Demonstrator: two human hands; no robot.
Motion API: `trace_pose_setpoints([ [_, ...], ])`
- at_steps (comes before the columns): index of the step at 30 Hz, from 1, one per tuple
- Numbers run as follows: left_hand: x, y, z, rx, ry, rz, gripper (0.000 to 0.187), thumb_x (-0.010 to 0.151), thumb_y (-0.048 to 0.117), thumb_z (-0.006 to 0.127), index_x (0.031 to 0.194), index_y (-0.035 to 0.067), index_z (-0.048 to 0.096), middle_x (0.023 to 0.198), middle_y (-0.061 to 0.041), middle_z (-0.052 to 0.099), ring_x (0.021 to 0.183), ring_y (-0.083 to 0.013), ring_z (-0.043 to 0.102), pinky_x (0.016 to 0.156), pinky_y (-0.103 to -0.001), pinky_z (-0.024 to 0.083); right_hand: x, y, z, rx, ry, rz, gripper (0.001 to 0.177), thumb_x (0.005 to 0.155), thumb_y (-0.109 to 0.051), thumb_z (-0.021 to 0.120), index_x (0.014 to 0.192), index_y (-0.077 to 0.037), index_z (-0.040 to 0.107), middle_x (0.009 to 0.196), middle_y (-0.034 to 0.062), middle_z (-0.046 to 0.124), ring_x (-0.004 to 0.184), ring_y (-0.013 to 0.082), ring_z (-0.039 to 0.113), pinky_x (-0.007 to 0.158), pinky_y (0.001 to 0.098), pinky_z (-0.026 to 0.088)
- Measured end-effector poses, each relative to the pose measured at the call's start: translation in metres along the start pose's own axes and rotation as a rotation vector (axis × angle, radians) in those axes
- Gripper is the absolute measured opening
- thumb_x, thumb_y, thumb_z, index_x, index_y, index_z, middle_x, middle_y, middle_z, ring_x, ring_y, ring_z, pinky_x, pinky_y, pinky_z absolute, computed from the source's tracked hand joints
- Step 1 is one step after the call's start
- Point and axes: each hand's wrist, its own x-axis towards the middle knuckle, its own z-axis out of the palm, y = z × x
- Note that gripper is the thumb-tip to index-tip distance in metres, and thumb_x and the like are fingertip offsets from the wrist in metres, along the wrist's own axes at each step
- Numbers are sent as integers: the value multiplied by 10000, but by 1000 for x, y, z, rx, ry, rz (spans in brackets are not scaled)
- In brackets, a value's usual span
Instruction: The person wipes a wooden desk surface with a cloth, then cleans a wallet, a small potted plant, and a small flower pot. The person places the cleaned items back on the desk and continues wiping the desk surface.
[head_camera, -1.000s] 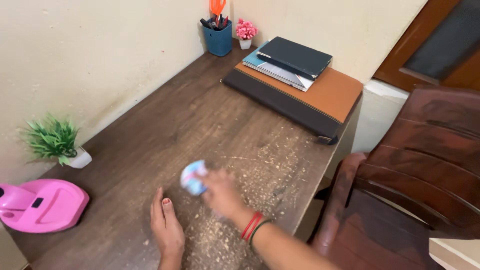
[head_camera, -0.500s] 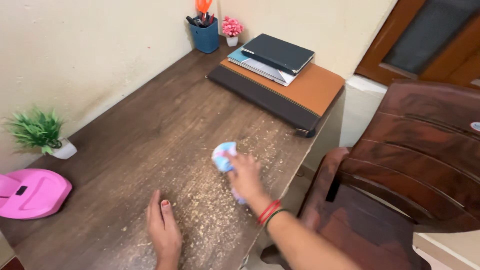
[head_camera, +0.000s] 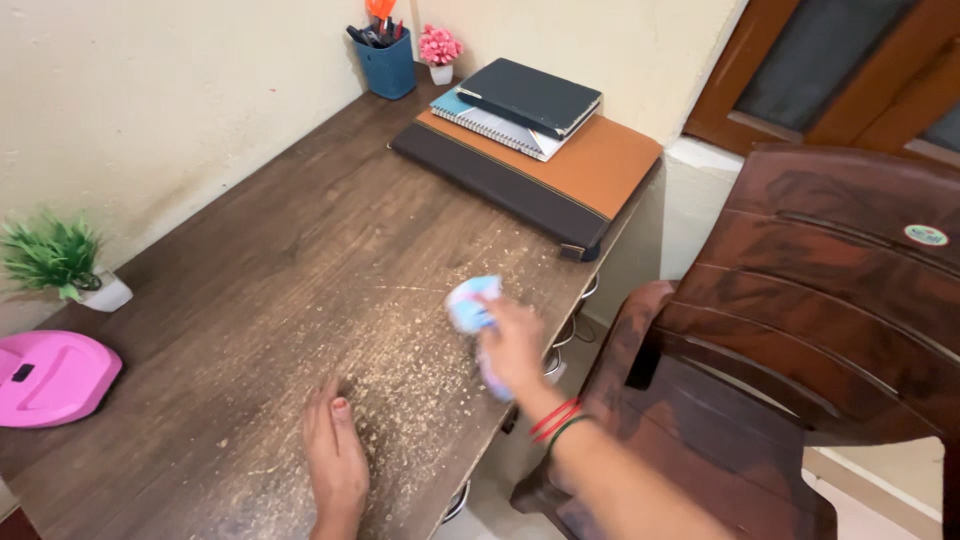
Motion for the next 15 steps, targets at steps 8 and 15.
trace_pose_setpoints([
  [8, -2, 7, 4, 75, 11, -20, 422, 1073, 288, 429, 1356, 25, 598, 1413, -237, 579, 1382, -415, 463, 1153, -479, 334, -45, -52, 0, -260, -225, -81, 642, 785, -81, 687, 1407, -203, 593, 1298, 149, 603, 1113, 349, 535, 950, 492, 386],
  [15, 1, 2, -11, -184, -5, -144, 389, 1070, 267, 456, 1326, 24, 618, 1348, -196, 623, 1285, -370, 550, 1103, -454, 388, -75, -82, 17, 113, -418, -231, 603, 862, -70, 685, 1448, -200, 618, 1335, 157, 594, 1197, 352, 527, 1044, 480, 387],
])
